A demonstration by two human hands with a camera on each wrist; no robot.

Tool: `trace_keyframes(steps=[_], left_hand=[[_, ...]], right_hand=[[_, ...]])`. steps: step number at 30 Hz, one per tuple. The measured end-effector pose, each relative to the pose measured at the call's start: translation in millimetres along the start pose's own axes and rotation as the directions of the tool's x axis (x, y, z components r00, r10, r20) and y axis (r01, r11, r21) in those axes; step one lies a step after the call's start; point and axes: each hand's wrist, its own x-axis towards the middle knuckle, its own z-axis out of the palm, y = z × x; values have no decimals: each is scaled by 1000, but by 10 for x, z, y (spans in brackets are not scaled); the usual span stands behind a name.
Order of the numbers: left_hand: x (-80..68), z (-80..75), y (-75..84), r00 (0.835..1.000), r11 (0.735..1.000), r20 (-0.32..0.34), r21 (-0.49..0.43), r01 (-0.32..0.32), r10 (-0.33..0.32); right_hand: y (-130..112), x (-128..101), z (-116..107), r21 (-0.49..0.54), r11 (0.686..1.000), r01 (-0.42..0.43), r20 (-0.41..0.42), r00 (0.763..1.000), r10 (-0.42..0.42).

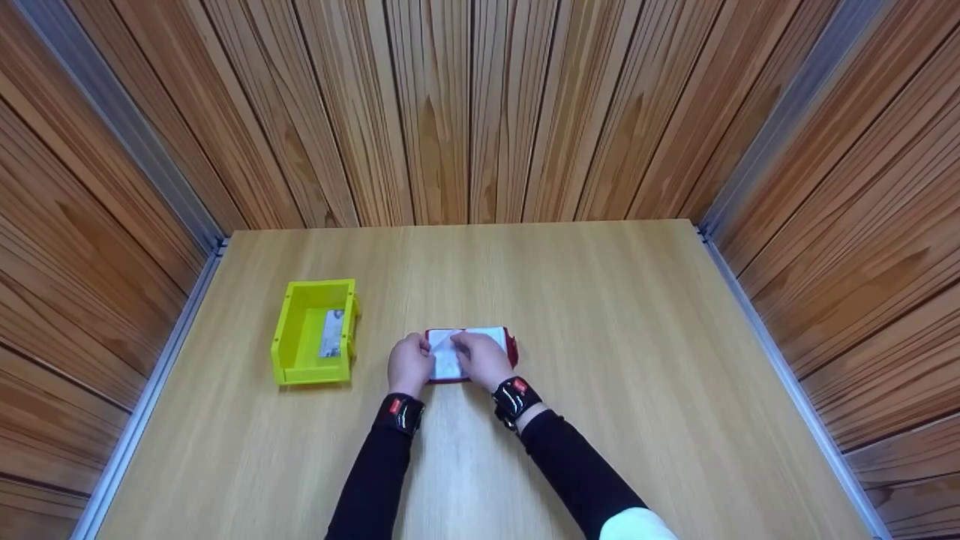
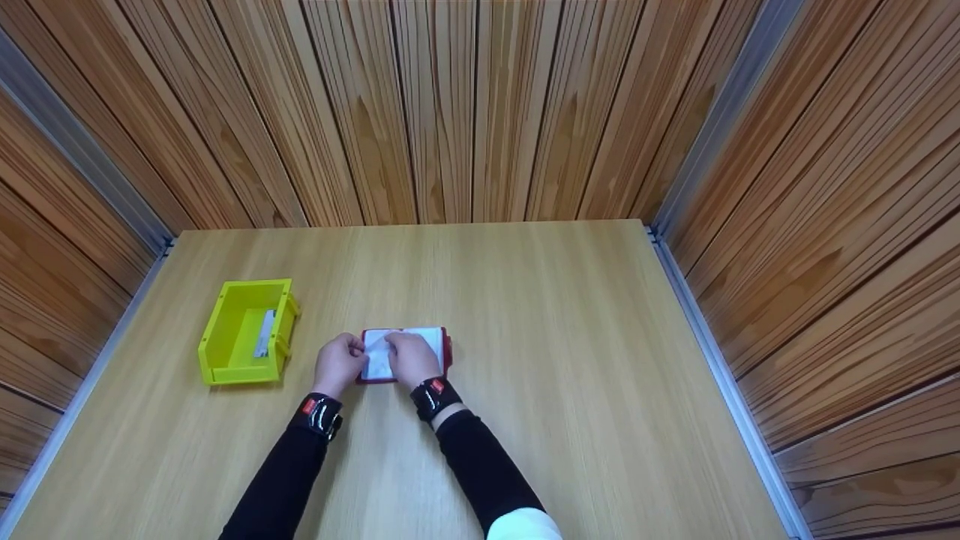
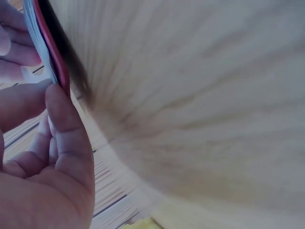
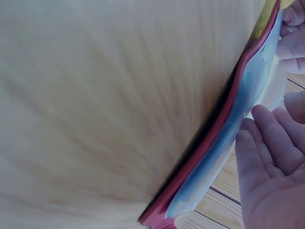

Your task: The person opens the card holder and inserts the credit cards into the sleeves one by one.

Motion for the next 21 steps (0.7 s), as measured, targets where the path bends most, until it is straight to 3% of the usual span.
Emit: trace_keyframes(steps=[9, 16, 21], left_hand=[[21, 15, -9, 1000, 1000, 22, 11, 23, -23], [18, 19, 11, 999, 998, 26, 37, 41, -42], [-3, 16, 28, 999, 998, 24, 43, 40, -41]], right_hand=[[36, -24, -103, 37, 999, 2, -62, 998, 1], [156, -6, -192, -53, 998, -28, -181, 983, 18], [274, -5, -231, -107, 990, -88, -218, 974, 63]])
